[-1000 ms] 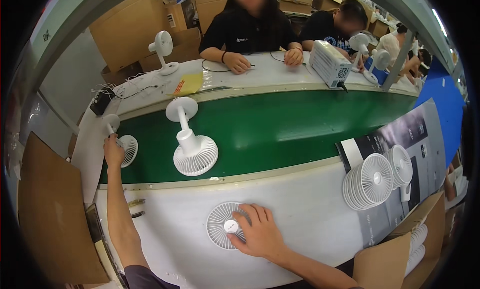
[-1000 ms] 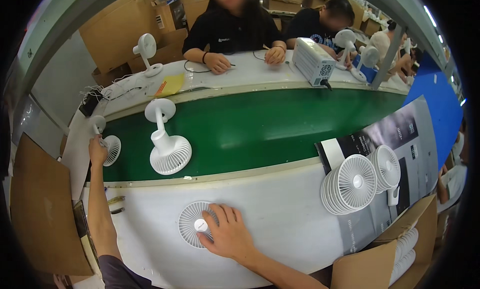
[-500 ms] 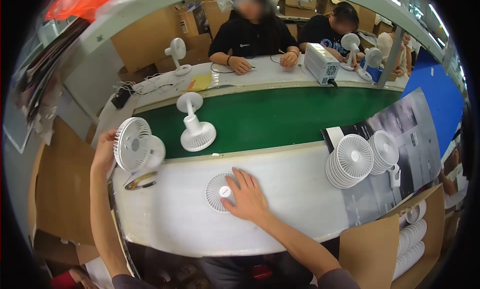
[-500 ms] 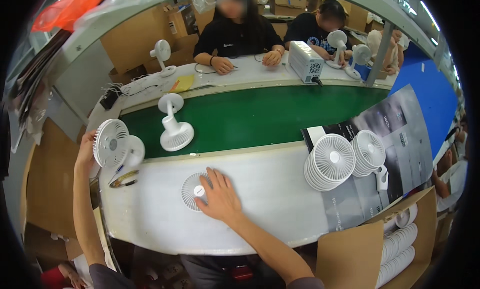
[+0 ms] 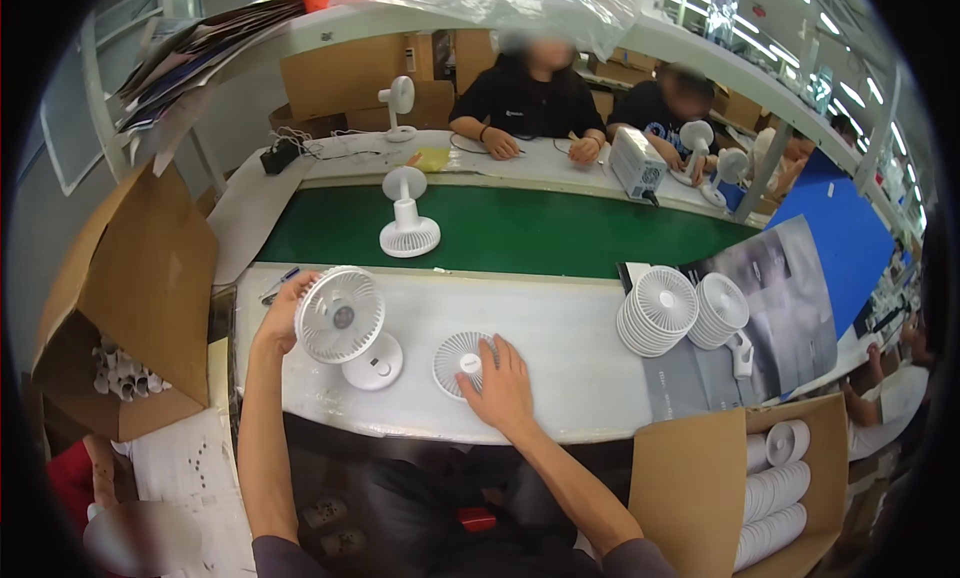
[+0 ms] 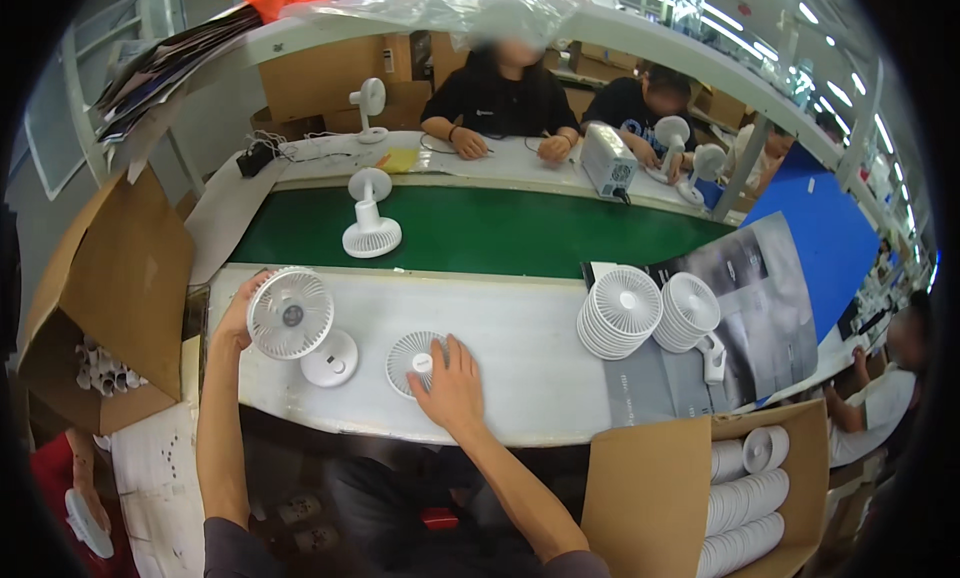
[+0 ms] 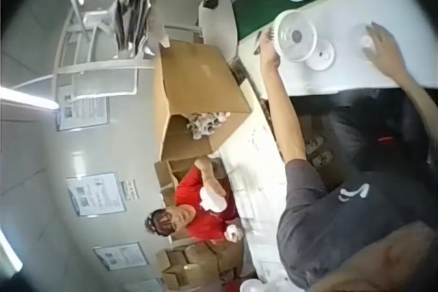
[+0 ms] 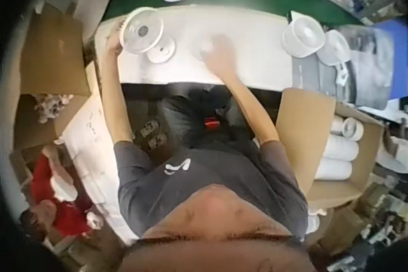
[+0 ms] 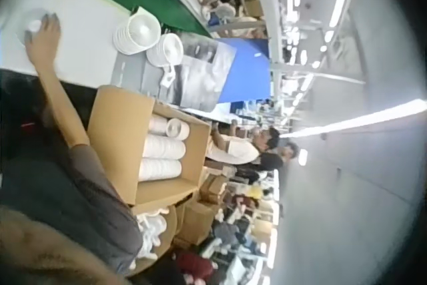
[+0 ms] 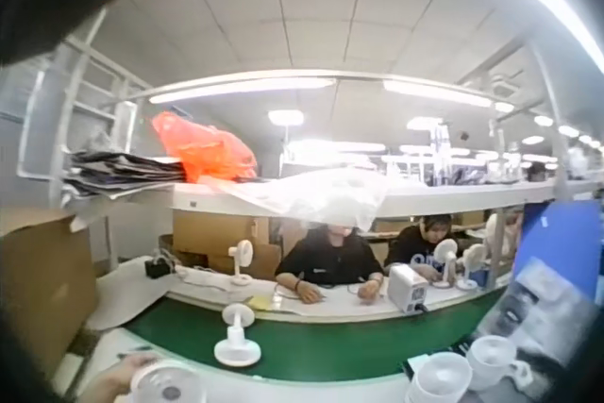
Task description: Assembling the casing and blades of small portable electric fans on a production line.
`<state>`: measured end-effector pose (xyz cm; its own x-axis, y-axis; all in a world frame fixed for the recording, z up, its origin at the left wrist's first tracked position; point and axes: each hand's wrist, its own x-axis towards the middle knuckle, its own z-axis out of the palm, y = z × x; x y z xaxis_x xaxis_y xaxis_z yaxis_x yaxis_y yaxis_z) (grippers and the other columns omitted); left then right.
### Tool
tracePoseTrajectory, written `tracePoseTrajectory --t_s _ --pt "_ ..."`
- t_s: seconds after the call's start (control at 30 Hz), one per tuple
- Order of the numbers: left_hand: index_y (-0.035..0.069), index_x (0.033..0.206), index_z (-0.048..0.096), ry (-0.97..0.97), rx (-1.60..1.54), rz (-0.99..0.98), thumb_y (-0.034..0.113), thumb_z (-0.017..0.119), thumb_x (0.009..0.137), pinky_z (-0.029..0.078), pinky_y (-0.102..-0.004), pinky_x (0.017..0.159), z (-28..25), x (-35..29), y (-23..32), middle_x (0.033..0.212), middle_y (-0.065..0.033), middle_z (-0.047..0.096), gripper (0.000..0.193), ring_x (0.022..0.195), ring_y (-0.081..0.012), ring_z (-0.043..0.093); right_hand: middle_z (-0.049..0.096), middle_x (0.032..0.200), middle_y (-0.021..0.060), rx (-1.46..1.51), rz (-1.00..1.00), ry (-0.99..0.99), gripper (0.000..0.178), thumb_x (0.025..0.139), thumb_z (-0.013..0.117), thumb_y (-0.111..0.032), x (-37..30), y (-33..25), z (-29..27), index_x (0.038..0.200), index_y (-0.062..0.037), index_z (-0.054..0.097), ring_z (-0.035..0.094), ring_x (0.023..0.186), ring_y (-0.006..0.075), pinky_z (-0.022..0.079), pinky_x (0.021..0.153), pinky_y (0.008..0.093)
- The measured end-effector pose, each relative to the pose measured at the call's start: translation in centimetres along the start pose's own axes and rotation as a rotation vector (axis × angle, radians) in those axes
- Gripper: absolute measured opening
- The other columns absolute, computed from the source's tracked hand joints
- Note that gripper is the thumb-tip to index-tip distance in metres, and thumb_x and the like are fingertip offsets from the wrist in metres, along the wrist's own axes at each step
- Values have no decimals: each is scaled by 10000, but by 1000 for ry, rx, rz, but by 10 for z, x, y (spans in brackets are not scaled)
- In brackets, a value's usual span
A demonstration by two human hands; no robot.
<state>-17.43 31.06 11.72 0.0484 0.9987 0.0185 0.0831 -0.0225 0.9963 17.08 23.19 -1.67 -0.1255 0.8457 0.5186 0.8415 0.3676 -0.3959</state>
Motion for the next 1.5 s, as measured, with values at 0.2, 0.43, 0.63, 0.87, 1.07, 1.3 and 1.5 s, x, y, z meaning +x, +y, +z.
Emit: tracePoseTrajectory --t_s 0.2,0.43,0.63,0.87,1.07,1.3,1.5 --pt "50 1171 637 230 314 92 20 602 902 505 -283 797 -3 -52 14 1116 -85 672 273 881 -191 620 429 1434 273 -12 -18 -46 659 886 653 -411 -32 -23 -4 1367 19 520 418 1324 422 338 1120 479" --pt "37 1296 559 332 685 471 4 630 872 499 -348 900 62 -120 59 1167 -112 651 431 989 -237 630 367 1475 282 -21 -150 -104 741 816 712 -497 -32 -47 -12 1364 -30 537 356 1341 483 302 1134 534" --pt "47 1351 513 456 497 586 29 674 863 515 -380 900 71 -118 10 1198 -151 656 514 1038 -311 648 349 1479 272 -67 -70 -156 793 757 744 -566 -48 -44 -22 1335 -57 556 324 1352 493 263 1148 564" --pt "30 1381 494 522 276 473 33 668 864 474 -380 997 74 -135 6 1279 -170 614 545 1140 -320 608 360 1461 257 236 -5 -89 785 703 823 -494 -62 -36 -43 1300 -56 559 355 1336 477 324 1118 556" --pt "16 1415 487 558 216 537 22 662 849 391 -397 1102 111 -215 40 1413 -176 513 592 1277 -320 518 360 1455 271 577 -45 62 834 635 895 -411 -63 -78 -135 1305 -52 551 394 1322 460 385 1082 538" --pt "6 1425 479 259 -473 -65 24 554 942 436 -355 1048 174 -251 -31 1358 -162 555 489 1202 -251 554 304 1501 319 494 -240 -171 960 628 895 -423 -87 -104 -158 1415 -47 493 367 1370 457 379 1098 521" --pt "54 1441 468 140 -732 -228 126 451 1022 501 -320 944 196 -249 -79 1305 -150 585 426 1126 -196 590 274 1523 335 270 -242 -326 1016 657 863 -468 -109 -90 -136 1471 -35 436 334 1402 464 364 1110 521"
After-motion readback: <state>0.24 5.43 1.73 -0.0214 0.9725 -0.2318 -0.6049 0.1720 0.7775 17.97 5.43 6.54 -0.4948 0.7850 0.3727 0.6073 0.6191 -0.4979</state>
